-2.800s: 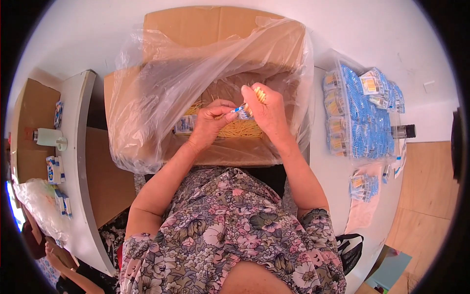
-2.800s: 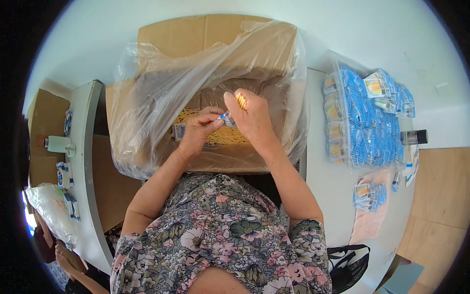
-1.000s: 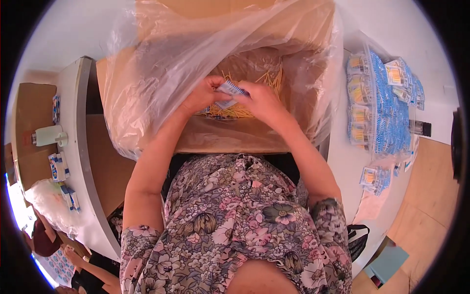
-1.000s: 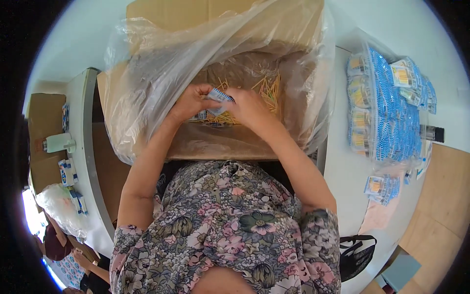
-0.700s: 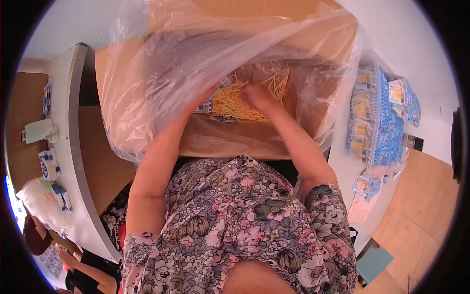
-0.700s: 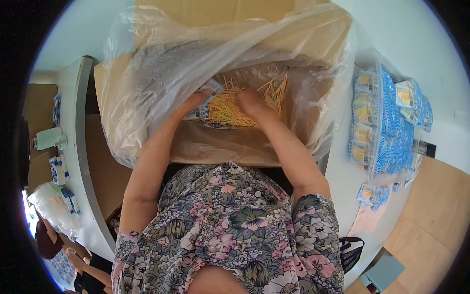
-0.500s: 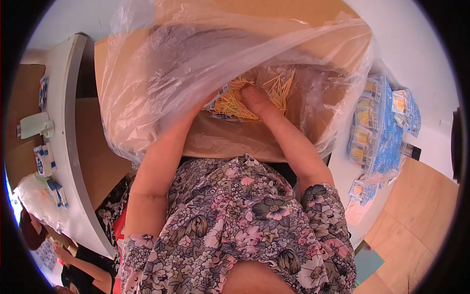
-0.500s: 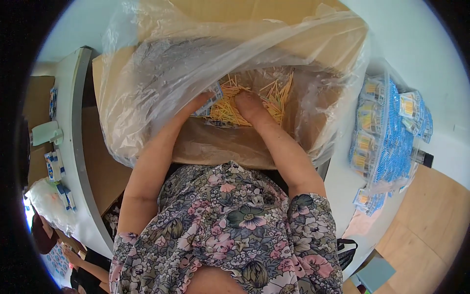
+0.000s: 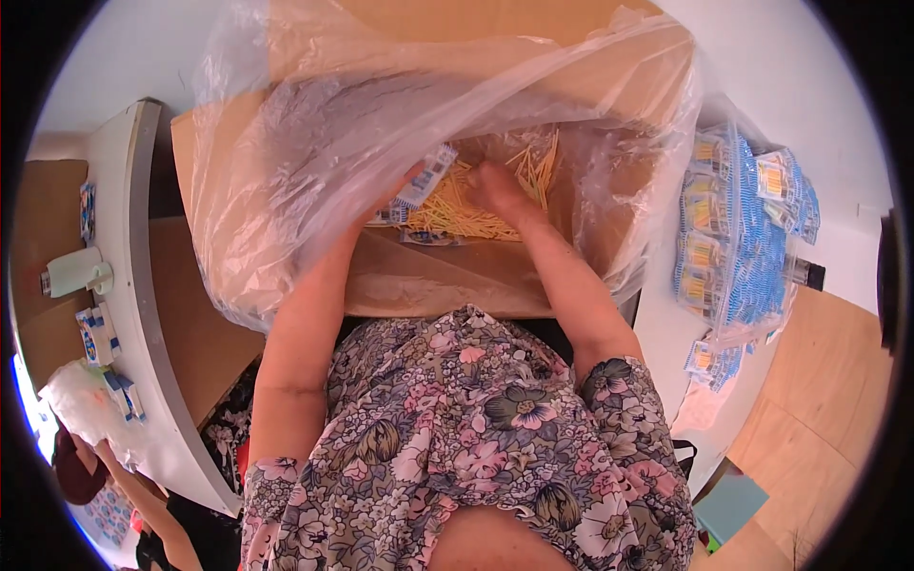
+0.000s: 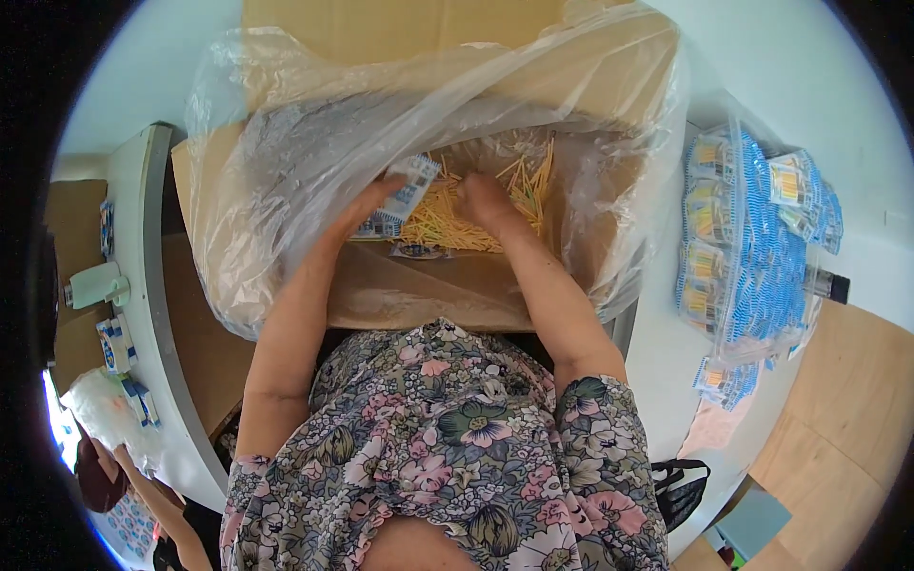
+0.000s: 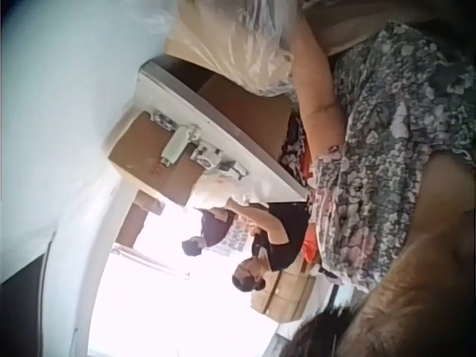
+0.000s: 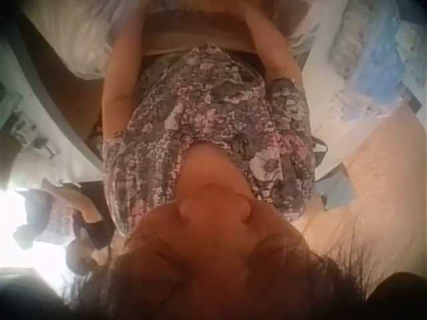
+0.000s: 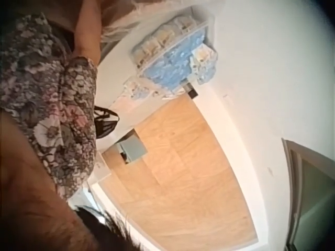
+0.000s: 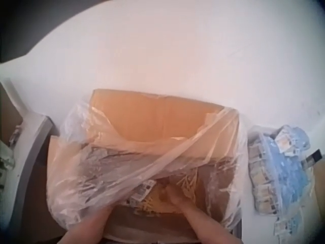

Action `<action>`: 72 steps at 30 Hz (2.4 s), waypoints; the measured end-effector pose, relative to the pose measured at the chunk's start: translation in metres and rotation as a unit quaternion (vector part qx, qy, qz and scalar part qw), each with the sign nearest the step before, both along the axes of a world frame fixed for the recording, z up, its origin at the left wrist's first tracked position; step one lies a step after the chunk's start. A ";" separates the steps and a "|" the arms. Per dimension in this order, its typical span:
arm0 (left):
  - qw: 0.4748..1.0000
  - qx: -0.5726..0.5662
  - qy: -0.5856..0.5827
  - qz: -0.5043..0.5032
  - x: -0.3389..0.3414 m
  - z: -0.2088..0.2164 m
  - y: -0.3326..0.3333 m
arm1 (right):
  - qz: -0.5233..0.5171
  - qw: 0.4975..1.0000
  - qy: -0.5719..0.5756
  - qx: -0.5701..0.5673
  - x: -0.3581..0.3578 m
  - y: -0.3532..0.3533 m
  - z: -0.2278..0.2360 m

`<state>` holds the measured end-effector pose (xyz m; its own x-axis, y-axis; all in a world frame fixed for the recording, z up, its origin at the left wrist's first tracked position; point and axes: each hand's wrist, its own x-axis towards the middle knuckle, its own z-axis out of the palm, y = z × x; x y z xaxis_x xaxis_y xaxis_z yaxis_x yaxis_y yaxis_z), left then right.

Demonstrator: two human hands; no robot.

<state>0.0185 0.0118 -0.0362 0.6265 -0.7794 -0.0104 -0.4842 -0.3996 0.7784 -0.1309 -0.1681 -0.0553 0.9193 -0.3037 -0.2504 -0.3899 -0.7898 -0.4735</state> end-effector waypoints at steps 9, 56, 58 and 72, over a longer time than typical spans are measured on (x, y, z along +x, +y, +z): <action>0.858 -0.031 0.433 -0.274 -0.038 0.030 -0.016 | -0.193 0.869 -0.027 0.454 -0.006 0.009 0.069; 0.871 -0.148 0.452 -0.123 -0.057 0.063 -0.010 | -0.326 0.740 -0.164 0.565 -0.039 0.026 0.149; 0.879 -0.167 0.415 -0.166 -0.056 0.067 -0.012 | -0.301 0.791 -0.211 0.490 -0.033 0.028 0.131; 0.859 -0.111 0.479 -0.143 -0.059 0.055 -0.009 | -0.138 0.907 -0.379 0.124 -0.043 0.041 0.150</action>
<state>-0.0405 0.0031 0.0188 0.1959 -0.9496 -0.2446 0.3665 -0.1605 0.9165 -0.1742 -0.1270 0.0952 0.7532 -0.5692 0.3296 -0.0453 -0.5448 -0.8373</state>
